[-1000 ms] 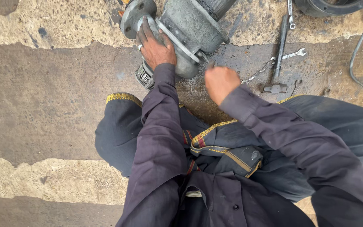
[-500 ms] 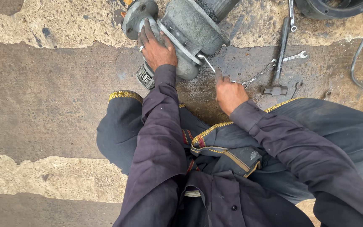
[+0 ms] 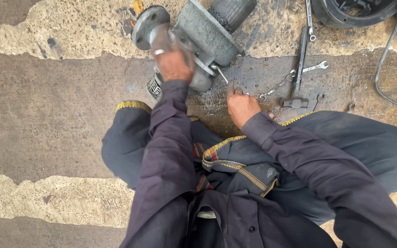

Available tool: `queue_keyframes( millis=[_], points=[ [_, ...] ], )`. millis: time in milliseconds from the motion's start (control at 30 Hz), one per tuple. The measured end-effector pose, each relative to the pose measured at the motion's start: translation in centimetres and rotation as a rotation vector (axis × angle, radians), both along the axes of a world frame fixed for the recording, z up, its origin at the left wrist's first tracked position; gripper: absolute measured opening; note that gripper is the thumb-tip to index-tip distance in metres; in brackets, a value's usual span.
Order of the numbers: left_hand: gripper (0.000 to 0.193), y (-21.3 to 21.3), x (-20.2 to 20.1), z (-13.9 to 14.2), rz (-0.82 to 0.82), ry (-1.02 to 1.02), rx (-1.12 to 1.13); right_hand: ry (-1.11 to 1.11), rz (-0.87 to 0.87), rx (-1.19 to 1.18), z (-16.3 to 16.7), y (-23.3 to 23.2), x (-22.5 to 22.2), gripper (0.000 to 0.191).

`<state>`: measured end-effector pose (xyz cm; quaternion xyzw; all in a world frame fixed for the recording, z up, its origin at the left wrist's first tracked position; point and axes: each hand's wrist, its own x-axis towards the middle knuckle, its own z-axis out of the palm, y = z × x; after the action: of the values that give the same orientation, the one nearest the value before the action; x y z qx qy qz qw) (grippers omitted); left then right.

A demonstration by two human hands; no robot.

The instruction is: The person is repairing a motor by loosening and tightening bolts on the motor housing using a wrench. They also use a hammer to tap the motor housing. The person is sitting on the floor with various tools and motor parts around them.

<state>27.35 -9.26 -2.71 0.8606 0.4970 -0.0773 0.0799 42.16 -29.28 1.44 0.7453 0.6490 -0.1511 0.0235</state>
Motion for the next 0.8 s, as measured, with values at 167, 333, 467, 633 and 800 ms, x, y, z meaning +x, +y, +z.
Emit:
queue_keyframes(
  millis=[167,333,467,633,800],
  points=[
    [0.076,-0.3,0.4,1.1,-0.902,-0.074,0.221,0.028,0.027,-0.052,-1.1,-0.1,-0.1,0.066],
    [0.088,-0.2,0.9,0.7,-0.898,0.079,0.239,0.121,-0.047,-0.057,-1.3,-0.2,0.7,0.061],
    [0.085,-0.5,1.0,0.6,-0.889,0.073,0.283,0.234,-0.105,-0.078,-1.2,0.3,1.6,0.056],
    [0.08,-0.2,1.2,1.3,-0.876,0.051,0.225,0.367,-0.207,-0.058,-1.8,0.4,1.2,0.028],
    [0.072,0.3,1.4,1.5,-0.895,-0.006,0.182,0.404,-0.222,-0.03,-1.5,0.6,0.4,0.033]
  ],
)
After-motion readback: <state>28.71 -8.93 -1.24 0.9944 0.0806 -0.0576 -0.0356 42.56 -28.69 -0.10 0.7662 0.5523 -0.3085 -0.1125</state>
